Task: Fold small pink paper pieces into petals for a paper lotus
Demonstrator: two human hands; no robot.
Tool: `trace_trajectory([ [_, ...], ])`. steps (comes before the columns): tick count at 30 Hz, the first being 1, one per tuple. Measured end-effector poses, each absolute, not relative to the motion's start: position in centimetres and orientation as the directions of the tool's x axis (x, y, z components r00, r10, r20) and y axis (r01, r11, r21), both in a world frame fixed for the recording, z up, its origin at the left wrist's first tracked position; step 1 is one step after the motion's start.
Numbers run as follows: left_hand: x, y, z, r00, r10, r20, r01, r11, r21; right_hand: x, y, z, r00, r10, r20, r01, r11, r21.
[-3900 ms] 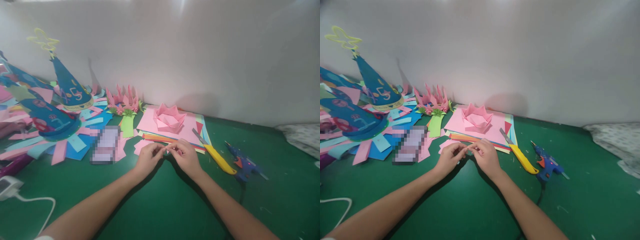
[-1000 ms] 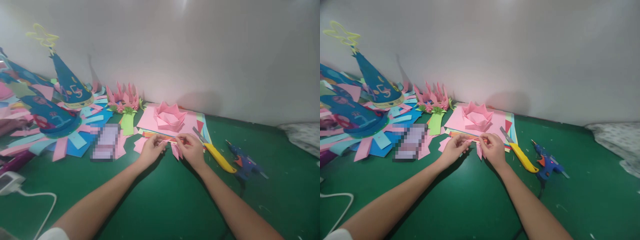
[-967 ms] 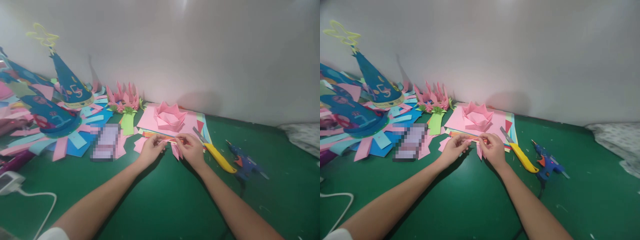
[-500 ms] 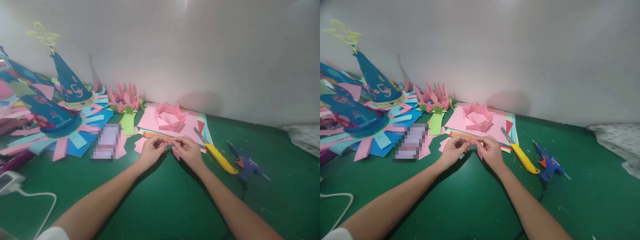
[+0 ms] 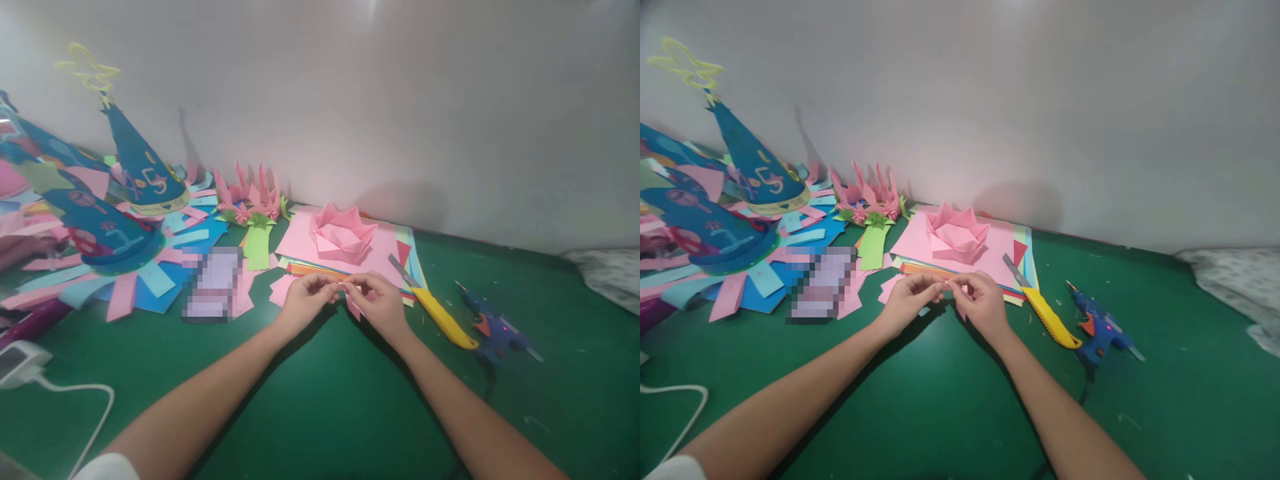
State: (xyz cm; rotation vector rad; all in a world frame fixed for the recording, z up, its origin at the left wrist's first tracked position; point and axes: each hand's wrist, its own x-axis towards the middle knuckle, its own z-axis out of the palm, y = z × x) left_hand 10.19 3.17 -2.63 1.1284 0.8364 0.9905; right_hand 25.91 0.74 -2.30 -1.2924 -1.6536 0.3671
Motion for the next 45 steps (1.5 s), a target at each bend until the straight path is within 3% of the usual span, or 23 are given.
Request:
trace_trajectory([
  [9, 10.0, 3.4, -2.6, 0.404, 0.904, -0.14, -0.216, 0.244, 0.945, 26.0, 0.7, -2.4, 0.001, 0.846, 0.533, 0.596, 0.428, -0.68],
  [22, 10.3, 3.3, -3.2, 0.339, 0.94, -0.029, -0.08, 0.06, 0.995, 26.1, 0.8, -2.7, -0.021, 0.89, 0.455, 0.579, 0.381, -0.721],
  [26, 10.2, 3.2, -3.2, 0.323, 0.94, 0.108, 0.033, -0.126, 0.992, 26.0, 0.7, -2.7, -0.016, 0.906, 0.422, 0.573, 0.355, -0.739],
  [29, 10.0, 3.0, -3.1, 0.329, 0.901, 0.282, 0.185, -0.354, 0.917, 25.7, 0.6, -2.7, 0.014, 0.919, 0.395, 0.55, 0.323, -0.771],
  [32, 10.0, 2.8, -3.0, 0.344, 0.875, 0.341, 0.266, -0.439, 0.858, 25.6, 0.6, -2.6, 0.017, 0.923, 0.386, 0.536, 0.317, -0.782],
  [37, 10.0, 2.8, -3.1, 0.342, 0.884, 0.32, 0.235, -0.41, 0.881, 25.7, 0.5, -2.3, -0.008, 0.917, 0.399, 0.559, 0.335, -0.758],
  [45, 10.0, 2.8, -3.0, 0.281, 0.951, 0.129, 0.112, -0.166, 0.98, 25.7, 0.3, -1.6, 0.043, 0.887, 0.459, 0.579, 0.352, -0.735],
])
